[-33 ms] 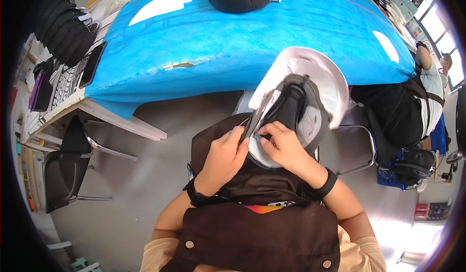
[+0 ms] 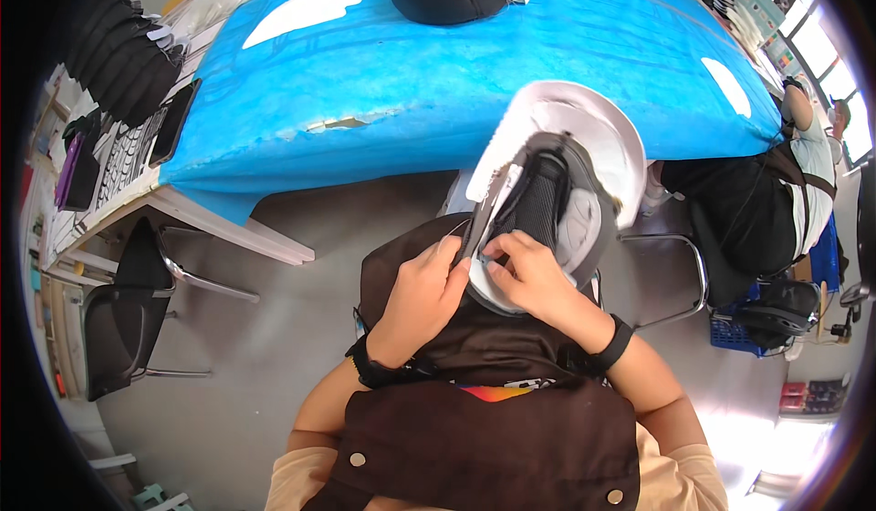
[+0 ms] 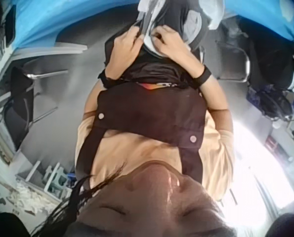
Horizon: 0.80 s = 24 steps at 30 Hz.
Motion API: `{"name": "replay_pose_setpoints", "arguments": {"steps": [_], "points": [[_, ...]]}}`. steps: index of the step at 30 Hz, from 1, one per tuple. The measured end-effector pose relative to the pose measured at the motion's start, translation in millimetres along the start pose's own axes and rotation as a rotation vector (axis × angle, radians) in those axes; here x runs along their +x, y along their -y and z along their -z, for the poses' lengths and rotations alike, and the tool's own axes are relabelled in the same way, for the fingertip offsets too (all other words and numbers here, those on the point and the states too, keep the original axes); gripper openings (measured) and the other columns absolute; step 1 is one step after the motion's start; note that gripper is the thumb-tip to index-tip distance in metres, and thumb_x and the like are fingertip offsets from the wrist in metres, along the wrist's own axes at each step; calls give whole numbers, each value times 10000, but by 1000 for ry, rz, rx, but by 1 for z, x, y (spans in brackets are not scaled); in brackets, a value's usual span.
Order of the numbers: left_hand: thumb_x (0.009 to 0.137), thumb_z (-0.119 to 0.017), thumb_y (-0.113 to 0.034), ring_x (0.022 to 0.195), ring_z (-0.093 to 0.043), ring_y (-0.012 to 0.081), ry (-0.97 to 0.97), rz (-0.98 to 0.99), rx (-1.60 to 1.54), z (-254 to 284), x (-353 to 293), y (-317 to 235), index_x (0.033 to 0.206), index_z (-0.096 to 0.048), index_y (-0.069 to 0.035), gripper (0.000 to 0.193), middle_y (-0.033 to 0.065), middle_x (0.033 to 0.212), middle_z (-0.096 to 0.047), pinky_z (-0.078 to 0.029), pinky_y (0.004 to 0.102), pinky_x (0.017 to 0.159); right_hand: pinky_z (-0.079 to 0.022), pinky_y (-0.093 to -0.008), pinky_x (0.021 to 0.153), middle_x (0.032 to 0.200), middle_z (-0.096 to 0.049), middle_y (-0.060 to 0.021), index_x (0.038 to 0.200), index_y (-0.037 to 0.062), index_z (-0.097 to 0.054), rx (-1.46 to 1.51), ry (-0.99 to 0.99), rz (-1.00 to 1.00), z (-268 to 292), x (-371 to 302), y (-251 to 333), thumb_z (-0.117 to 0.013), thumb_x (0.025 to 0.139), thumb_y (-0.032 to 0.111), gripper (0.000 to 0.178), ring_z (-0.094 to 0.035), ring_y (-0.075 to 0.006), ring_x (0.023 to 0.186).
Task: The person holds a partially assembled shoe upper, turns it over, and presses on the interior seams with their hands. They then pick up a stack of black shoe components, align them on the table, and hand them to another person.
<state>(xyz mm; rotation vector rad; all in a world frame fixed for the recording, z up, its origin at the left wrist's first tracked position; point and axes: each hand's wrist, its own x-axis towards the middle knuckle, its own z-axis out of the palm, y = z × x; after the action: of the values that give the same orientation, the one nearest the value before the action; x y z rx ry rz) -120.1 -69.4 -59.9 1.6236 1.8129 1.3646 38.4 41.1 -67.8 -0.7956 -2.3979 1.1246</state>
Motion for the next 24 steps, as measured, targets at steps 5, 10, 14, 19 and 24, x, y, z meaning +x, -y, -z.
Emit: {"name": "replay_pose_setpoints", "arguments": {"steps": [5, 10, 14, 19, 24], "points": [[843, -598, -12, 710, -591, 414, 101, 117, -19, 2, 2, 2, 996, -502, 49, 191, 226, 806, -569, -466, 438, 618, -492, -429, 741, 886, -606, -186, 959, 10, -591, 17, 120, -70, -6, 5, -13, -656, 839, 186, 223, -615, -366, 825], [750, -592, -53, 599, -591, 276, 3, 92, -80, -6, 3, 11, 991, -509, 104, 300, 197, 714, -562, -457, 370, 580, -483, -422, 723, 866, -589, -158, 977, 25, -562, -15, 227, 16, -6, 4, -14, -688, 843, 282, 316, -607, -341, 809], [855, -580, -168, 831, -693, 329, 164, 371, -220, -11, 5, 18, 1122, -540, 133, 405, 239, 847, -659, -506, 412, 731, -467, -394, 719, 883, -584, -146, 1021, 39, -556, 46, 374, -121, 1, 9, -8, -688, 859, 345, 371, -597, -315, 824], [1016, -519, -375, 792, -688, 196, 344, 482, -265, -12, 0, 30, 1082, -613, 114, 503, 148, 885, -688, -552, 329, 664, -436, -352, 664, 833, -533, -109, 1048, 46, -581, 74, 321, -10, 0, 0, -25, -702, 869, 367, 387, -543, -241, 742], [1013, -515, -419, 780, -656, 133, 311, 533, -420, -14, -10, 34, 1102, -630, 90, 530, 110, 894, -680, -578, 286, 636, -426, -341, 641, 824, -512, -98, 1026, 49, -616, -16, 247, 17, -3, -6, -28, -707, 876, 394, 387, -514, -215, 726]]}}
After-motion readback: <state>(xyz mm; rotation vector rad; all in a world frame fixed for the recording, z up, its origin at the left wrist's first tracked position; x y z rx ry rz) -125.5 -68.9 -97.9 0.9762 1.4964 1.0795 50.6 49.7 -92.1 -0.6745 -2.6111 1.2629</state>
